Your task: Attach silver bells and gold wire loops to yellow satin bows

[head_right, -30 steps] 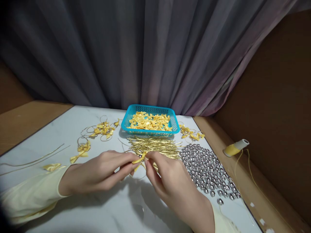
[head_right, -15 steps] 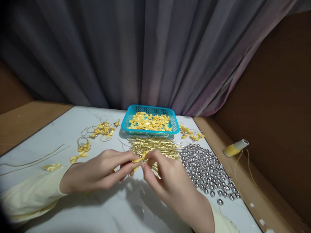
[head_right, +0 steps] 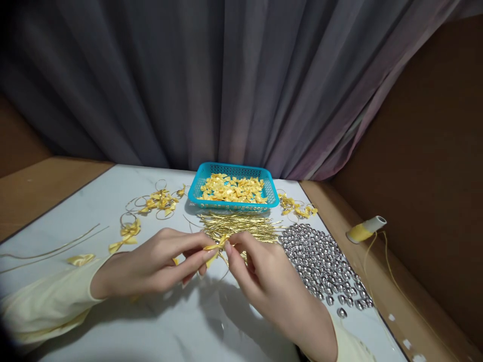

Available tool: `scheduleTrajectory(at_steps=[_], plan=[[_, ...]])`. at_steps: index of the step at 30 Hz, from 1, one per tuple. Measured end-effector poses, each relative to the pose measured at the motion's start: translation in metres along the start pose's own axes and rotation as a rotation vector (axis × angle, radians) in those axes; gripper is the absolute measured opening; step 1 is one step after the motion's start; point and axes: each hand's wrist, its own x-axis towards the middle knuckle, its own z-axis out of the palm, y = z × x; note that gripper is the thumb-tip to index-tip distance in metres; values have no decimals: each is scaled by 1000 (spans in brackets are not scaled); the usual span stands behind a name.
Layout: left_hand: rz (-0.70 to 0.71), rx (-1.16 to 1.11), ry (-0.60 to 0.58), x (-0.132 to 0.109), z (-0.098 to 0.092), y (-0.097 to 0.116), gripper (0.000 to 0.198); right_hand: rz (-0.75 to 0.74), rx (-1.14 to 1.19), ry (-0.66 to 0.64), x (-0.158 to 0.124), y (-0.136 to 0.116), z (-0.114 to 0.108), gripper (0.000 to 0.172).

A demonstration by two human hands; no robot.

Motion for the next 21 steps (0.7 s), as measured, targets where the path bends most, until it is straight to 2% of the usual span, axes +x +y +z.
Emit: scheduleTrajectory(at_steps=[5,11,21], plan=[[-6,-26,-23,0,0,-1,22,4,-32,-7,-2,0,-2,9],[-9,-40,-54,1,-1,-2,24,-52,-69,-2,-3,0,0,14],[-17,-68,-109,2,-2,-2,24,-58,-33,16,-5,2,0,7]])
